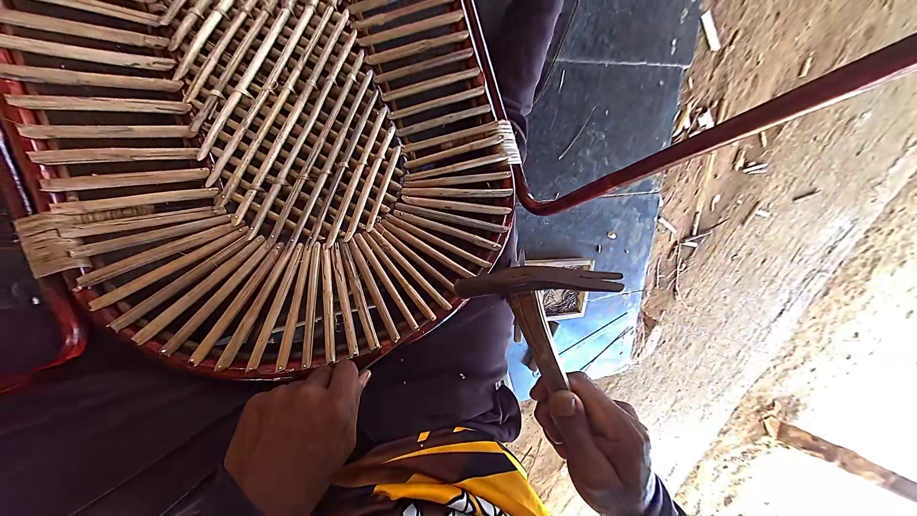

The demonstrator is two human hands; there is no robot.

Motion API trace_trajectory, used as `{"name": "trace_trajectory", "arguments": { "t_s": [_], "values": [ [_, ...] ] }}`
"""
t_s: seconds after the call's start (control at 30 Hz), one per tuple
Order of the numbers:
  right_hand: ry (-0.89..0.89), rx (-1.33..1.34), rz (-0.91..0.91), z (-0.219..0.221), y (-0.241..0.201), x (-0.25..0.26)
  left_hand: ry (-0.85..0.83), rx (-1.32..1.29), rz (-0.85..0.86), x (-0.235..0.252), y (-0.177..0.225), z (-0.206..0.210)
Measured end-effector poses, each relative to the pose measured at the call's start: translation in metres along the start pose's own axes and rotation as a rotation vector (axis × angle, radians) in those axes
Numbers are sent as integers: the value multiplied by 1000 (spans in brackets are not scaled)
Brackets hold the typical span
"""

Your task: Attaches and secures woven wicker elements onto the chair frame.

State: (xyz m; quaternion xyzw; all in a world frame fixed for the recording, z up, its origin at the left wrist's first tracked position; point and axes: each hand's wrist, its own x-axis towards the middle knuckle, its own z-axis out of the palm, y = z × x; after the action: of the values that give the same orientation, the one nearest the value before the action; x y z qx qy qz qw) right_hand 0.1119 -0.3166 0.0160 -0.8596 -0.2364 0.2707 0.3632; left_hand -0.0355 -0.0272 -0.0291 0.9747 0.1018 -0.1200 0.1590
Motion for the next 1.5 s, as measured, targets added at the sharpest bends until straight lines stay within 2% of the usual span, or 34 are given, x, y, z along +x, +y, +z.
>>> {"name": "trace_trajectory", "arguments": {
  "t_s": [0.07, 0.2, 0.27, 0.37, 0.4, 0.47, 0.53, 0.73, 0.97, 1.27, 1.5],
  "values": [
    [-10, -56, -21, 0, 0, -1, -6, -1, 1, 0, 1, 0],
    [-80, -360, -55, -5, -2, 6, -43, 20, 11, 1, 0, -6],
    [-42, -243, -8, -20, -14, 9, -52, 27, 16, 3, 1, -10],
    [177, 128, 24, -30, -44, 13, -54, 20, 12, 5, 2, -12],
    [162, 133, 14, -27, -42, 9, -68, 23, 7, 4, 3, -13],
    [-76, -162, 0, -17, -14, 4, -90, 57, 5, 7, 5, -16],
    [-177, -283, 41, -5, 4, 0, -105, 83, 40, 8, 5, -20],
    [-3, 66, 138, -12, 1, 10, -32, -49, 105, -4, -4, -18],
    [-16, 39, 130, -4, 14, 10, 264, -289, 81, -17, -2, 19],
    [-35, 22, 127, -3, 14, 7, 127, -155, 93, 6, 8, 19],
    [-23, -30, 86, -5, 8, -2, 126, -146, 110, 7, 9, 17]
  ]
}}
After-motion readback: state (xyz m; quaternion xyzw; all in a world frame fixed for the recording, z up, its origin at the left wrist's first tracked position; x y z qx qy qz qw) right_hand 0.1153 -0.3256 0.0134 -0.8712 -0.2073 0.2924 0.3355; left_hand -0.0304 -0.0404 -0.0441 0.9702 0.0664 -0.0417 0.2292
